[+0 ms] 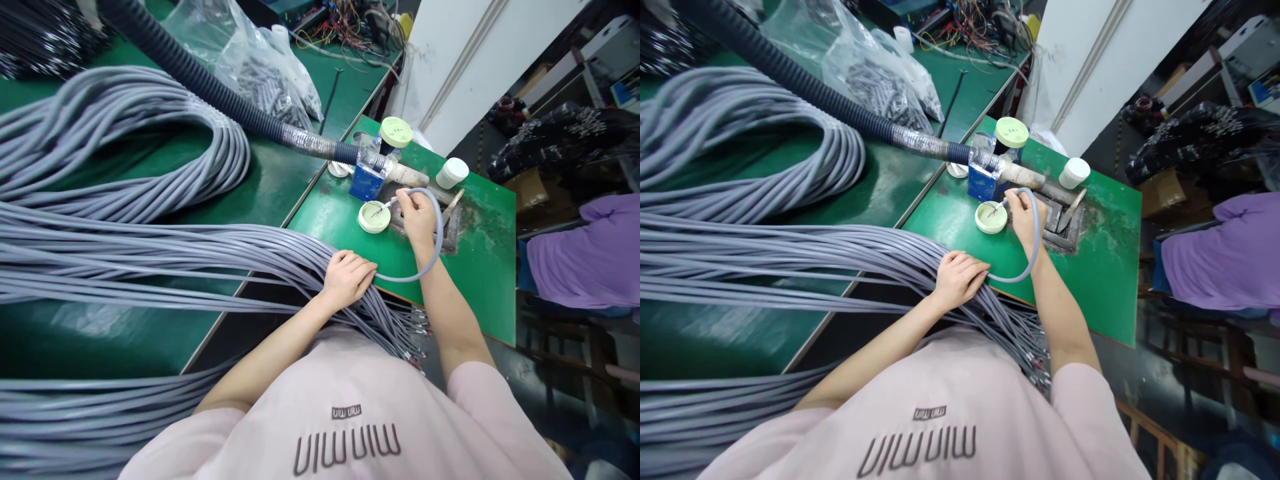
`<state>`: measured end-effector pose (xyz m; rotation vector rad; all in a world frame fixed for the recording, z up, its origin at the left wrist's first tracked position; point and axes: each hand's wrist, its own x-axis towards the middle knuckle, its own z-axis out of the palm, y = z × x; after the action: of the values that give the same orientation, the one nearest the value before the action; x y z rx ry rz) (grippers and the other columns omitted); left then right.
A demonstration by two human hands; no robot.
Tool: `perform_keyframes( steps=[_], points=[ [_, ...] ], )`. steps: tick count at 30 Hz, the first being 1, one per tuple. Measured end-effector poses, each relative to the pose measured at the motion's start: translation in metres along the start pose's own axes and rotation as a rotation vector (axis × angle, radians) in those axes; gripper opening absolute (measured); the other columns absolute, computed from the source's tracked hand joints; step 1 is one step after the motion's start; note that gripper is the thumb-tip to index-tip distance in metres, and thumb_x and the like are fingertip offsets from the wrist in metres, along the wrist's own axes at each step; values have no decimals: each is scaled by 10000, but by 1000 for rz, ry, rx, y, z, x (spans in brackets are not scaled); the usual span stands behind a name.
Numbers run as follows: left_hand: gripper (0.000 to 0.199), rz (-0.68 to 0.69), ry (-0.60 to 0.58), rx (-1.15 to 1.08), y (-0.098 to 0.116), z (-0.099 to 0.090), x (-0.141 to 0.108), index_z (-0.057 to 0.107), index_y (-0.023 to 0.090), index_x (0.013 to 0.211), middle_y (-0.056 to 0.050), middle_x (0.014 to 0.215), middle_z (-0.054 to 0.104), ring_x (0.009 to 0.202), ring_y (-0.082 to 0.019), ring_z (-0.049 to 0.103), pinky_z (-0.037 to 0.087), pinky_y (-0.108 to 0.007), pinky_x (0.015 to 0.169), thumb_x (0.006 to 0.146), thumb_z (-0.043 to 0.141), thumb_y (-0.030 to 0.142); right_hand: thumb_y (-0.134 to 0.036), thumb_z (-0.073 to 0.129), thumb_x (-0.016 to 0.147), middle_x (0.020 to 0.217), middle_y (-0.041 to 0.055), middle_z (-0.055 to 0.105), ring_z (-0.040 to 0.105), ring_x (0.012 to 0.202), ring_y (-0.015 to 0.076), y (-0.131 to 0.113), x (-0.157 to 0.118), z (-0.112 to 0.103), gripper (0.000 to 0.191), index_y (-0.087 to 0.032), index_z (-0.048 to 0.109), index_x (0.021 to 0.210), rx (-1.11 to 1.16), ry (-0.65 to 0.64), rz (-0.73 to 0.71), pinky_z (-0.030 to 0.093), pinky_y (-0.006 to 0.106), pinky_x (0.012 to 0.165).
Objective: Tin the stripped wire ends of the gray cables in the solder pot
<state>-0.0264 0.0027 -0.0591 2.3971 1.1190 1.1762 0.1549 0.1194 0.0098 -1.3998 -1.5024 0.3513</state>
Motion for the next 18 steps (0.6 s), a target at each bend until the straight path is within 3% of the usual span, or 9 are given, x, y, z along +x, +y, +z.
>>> perform_keyframes(
  steps=[4, 9, 13, 18],
  points=[
    [175, 4, 18, -26, 0, -1, 0, 652, 225, 1057, -22, 958, 741, 890, -163, 644, 390, -381, 947, 912, 555, 224, -472, 596, 882, 720, -4, 707, 645, 626, 142, -7, 4, -41, 304, -198, 727, 877, -55, 117, -25, 535, 267, 638],
    [198, 5, 70, -31, 1, -1, 0, 651, 236, 1072, -31, 1059, 731, 1003, -191, 633, 399, -383, 924, 882, 604, 209, -443, 598, 880, 704, 2, 703, 632, 574, 130, 27, 8, -85, 299, -170, 717, 853, -140, 212, 5, 519, 252, 586],
    [200, 10, 74, -26, 0, -1, -1, 654, 245, 1066, -37, 1093, 724, 1042, -207, 629, 400, -399, 930, 872, 616, 209, -431, 597, 871, 703, 8, 707, 639, 580, 140, 59, 15, -92, 299, -159, 719, 848, -156, 259, 36, 514, 257, 591],
    [199, 25, 65, -23, 0, -2, -1, 651, 245, 1057, -39, 1089, 726, 1033, -217, 634, 405, -409, 925, 865, 623, 203, -415, 588, 867, 635, -6, 678, 629, 566, 144, 75, 21, -88, 297, -160, 730, 813, -254, 266, 44, 499, 257, 607]
  ],
)
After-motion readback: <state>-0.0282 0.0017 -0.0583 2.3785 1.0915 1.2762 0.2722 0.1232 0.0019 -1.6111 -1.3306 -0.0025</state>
